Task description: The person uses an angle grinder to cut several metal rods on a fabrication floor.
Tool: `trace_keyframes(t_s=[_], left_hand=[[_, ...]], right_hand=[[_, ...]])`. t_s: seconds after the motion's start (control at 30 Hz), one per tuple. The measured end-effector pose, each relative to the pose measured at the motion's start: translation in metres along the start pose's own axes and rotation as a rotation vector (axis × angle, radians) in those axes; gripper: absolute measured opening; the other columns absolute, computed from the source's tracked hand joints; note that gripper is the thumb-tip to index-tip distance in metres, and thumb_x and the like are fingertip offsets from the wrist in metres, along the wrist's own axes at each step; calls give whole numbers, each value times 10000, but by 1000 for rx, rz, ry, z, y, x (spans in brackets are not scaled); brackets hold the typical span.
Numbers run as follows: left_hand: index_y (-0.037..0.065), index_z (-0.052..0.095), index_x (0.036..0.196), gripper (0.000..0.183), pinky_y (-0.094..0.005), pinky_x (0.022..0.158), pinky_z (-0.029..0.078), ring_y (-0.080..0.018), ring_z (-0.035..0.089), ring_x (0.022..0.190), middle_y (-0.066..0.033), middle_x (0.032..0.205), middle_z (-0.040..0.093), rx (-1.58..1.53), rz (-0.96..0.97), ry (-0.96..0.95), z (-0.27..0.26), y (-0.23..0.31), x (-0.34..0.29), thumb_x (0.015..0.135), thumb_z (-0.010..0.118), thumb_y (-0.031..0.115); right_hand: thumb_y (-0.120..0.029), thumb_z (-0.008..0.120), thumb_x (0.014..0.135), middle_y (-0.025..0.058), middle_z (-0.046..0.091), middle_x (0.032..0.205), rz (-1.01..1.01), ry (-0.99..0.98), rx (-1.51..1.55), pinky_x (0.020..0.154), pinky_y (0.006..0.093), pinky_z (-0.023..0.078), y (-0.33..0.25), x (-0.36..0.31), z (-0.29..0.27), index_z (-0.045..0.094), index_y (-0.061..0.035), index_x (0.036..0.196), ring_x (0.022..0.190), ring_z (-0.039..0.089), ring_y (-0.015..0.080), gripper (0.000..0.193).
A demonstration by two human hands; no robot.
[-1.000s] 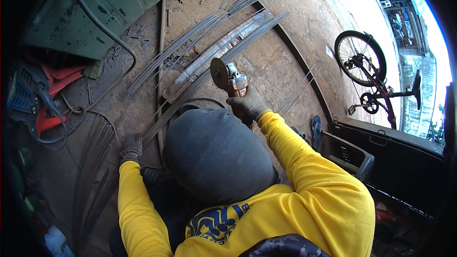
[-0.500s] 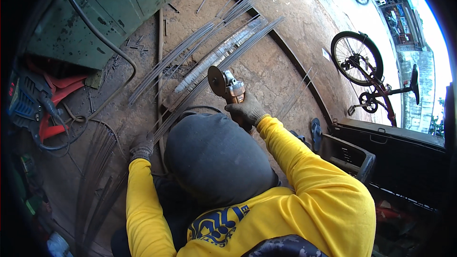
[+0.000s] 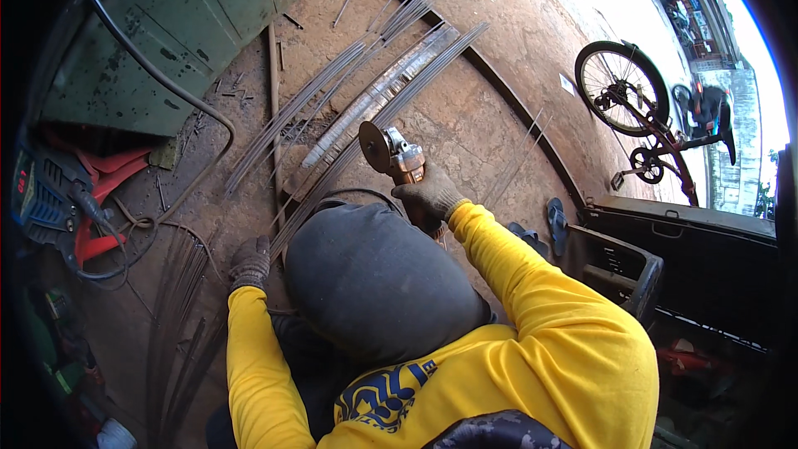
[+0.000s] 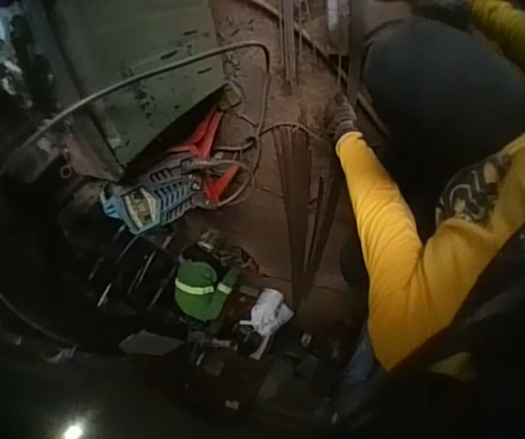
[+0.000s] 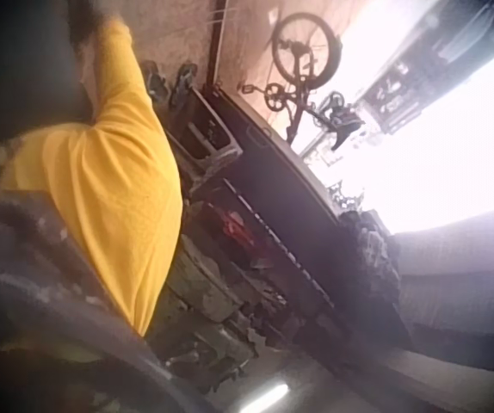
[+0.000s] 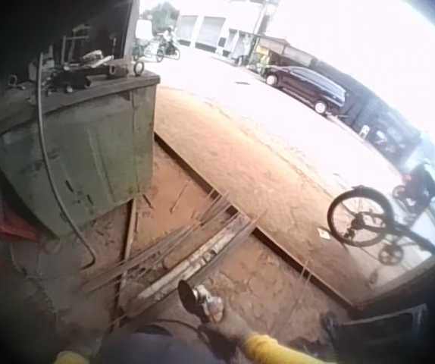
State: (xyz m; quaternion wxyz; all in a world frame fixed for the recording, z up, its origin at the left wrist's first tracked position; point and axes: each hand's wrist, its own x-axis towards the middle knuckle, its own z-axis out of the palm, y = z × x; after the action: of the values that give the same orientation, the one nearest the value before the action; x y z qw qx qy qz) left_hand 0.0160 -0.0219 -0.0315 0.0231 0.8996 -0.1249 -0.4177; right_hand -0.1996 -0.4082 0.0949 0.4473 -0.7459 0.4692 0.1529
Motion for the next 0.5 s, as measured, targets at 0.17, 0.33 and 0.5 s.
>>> trace_keyframes(t_s=[0.17, 0.33, 0.5], left_hand=[[54, 631, 1321, 627, -474, 1119, 408, -407, 539, 1315, -217, 1390, 600, 15, -25, -35, -6, 1, -4, 1035, 391, 557], [56, 631, 1324, 627, -473, 1126, 404, -407, 535, 1320, -219, 1392, 598, 68, -21, -49, -7, -3, -3, 1037, 388, 558], [49, 629, 1326, 639, -476, 1132, 400, -405, 531, 1327, -218, 1400, 595, 67, 2, -27, -4, -3, -3, 1037, 379, 561]], right_hand=[[-398, 861, 664, 240, 652, 1264, -4, 3, 25, 1043, 412, 484, 0, 1, -1, 486, -6, 1379, 1190, 635, 370, 898], [-395, 861, 661, 236, 654, 1259, 20, 16, 10, 1043, 410, 484, -11, -5, -4, 498, -2, 1364, 1189, 635, 370, 883], [-416, 863, 654, 245, 655, 1257, 12, 7, -14, 1045, 413, 483, -7, -3, -2, 504, 0, 1367, 1182, 639, 374, 900]])
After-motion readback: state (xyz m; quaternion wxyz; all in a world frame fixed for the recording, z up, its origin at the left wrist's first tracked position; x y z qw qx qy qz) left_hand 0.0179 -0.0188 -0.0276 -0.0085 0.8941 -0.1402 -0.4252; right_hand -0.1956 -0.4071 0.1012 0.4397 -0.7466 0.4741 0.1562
